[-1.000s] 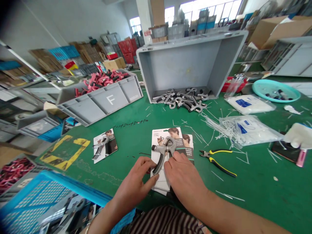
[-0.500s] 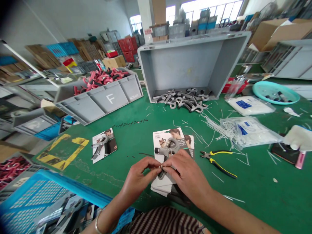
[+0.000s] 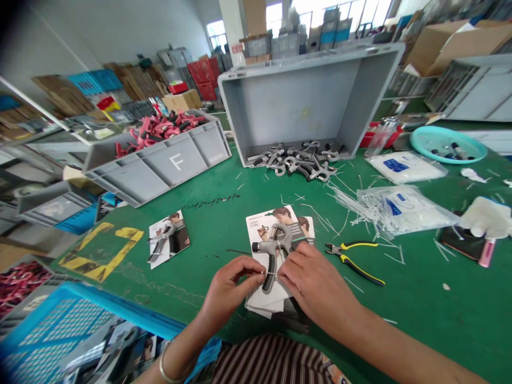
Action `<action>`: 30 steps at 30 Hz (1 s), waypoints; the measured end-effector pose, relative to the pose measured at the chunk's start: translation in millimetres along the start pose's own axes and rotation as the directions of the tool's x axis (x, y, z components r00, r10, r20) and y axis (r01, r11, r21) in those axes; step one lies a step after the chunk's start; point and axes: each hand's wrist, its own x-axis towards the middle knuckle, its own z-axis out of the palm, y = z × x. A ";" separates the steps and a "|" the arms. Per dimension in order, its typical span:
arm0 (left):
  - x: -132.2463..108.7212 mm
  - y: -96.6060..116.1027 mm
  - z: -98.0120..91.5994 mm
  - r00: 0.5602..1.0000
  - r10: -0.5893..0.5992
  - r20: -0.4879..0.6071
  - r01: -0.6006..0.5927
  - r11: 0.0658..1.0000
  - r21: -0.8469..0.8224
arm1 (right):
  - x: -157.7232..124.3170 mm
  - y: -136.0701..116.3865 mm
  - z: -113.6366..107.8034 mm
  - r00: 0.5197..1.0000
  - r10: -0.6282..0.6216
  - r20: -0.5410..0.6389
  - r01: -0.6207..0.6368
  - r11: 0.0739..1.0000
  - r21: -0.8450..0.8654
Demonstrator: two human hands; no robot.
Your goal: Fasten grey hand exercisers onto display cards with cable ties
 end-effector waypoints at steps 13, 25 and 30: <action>50.7 -8.1 -5.5 1.000 0.022 -0.009 -0.022 0.999 -0.037 | 44.0 13.1 2.1 0.993 -0.029 -0.112 0.003 0.974 -0.227; 53.6 -1.4 -14.0 0.990 -0.116 0.078 0.130 0.966 -0.221 | 45.4 27.2 9.5 0.992 0.021 -0.126 -0.012 0.997 0.073; 56.5 5.6 -14.7 0.993 -0.095 0.070 0.098 0.994 -0.040 | 48.0 24.6 7.8 0.990 0.075 -0.116 -0.056 0.985 0.162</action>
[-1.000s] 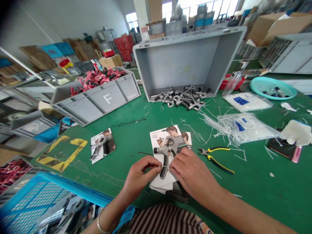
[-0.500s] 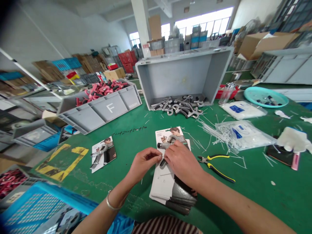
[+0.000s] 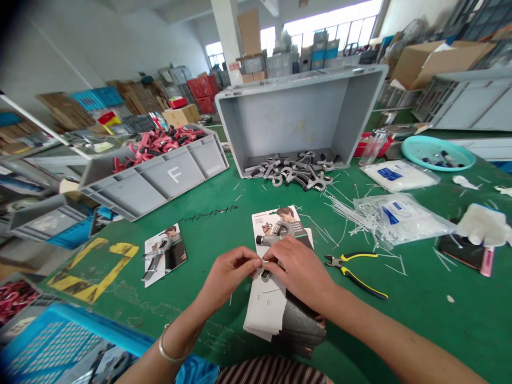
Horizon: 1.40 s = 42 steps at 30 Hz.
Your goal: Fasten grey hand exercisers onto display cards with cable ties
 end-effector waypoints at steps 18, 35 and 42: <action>-23.1 -19.5 14.1 0.942 0.317 -0.109 -0.256 0.890 0.379 | -3.6 -5.5 1.9 0.998 0.048 -0.033 -0.031 0.917 0.397; -29.8 -19.1 -44.3 0.948 -0.311 -0.069 0.252 0.866 -0.432 | -160.3 175.0 -34.8 0.940 0.341 0.030 -0.306 0.876 -0.373; -15.8 11.1 -25.7 0.896 -0.354 0.269 0.445 0.730 -0.519 | -148.2 184.4 -44.0 0.938 0.330 0.109 -0.275 0.897 -0.346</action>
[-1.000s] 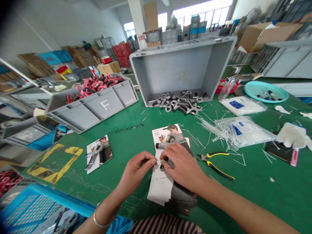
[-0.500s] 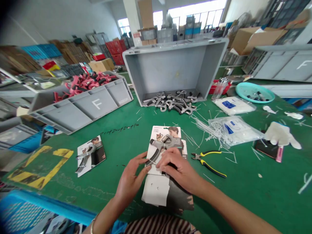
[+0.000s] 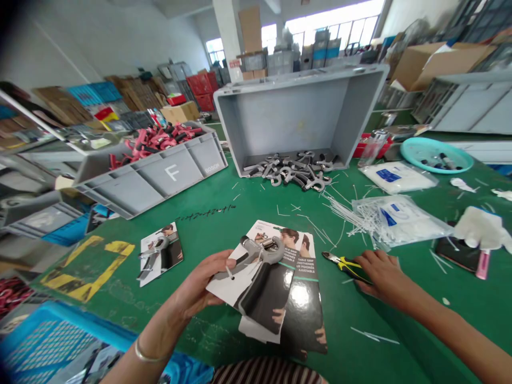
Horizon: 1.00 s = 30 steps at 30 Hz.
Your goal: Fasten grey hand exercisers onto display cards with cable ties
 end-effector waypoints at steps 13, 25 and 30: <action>21.6 -16.7 22.3 0.927 0.347 -0.144 -0.309 0.922 0.232 | 19.2 -146.6 -57.8 0.989 -0.087 0.121 -0.005 0.795 0.607; 21.0 -15.5 18.7 0.925 0.348 -0.150 -0.314 0.926 0.212 | 49.3 -151.6 -52.6 0.959 -0.271 -0.082 0.249 0.946 -0.205; 20.4 -13.6 18.8 0.928 0.348 -0.133 -0.314 0.923 0.222 | 53.9 -167.3 -57.3 0.960 -0.254 -0.117 0.196 0.909 -0.369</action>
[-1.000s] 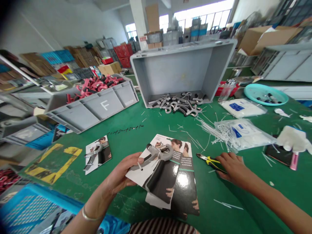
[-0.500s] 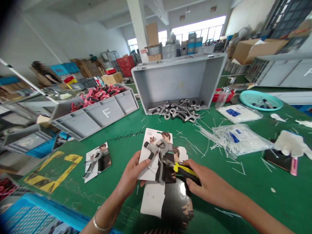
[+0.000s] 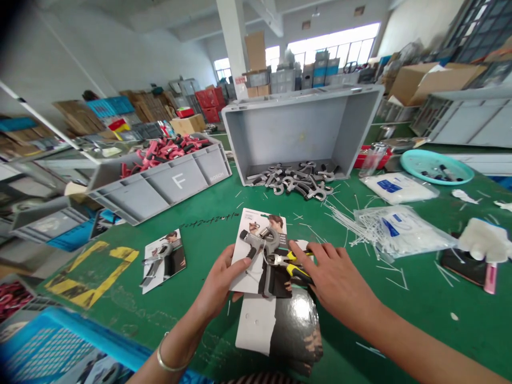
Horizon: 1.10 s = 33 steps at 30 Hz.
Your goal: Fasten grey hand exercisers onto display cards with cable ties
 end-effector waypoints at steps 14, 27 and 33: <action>0.1 -5.1 -3.3 0.999 -0.025 -0.021 0.023 0.996 -0.084 | 19.6 -3.6 -12.7 0.978 -0.059 0.199 -0.026 0.917 0.398; 21.4 -4.1 10.6 0.908 0.236 -0.345 -0.324 0.919 -0.224 | 20.9 -19.9 -4.5 0.999 0.037 -0.013 -0.030 0.936 0.350; 19.2 -9.8 13.5 0.904 0.230 -0.360 -0.316 0.927 -0.202 | 24.8 -32.4 -0.3 0.998 0.037 -0.054 -0.020 0.958 0.287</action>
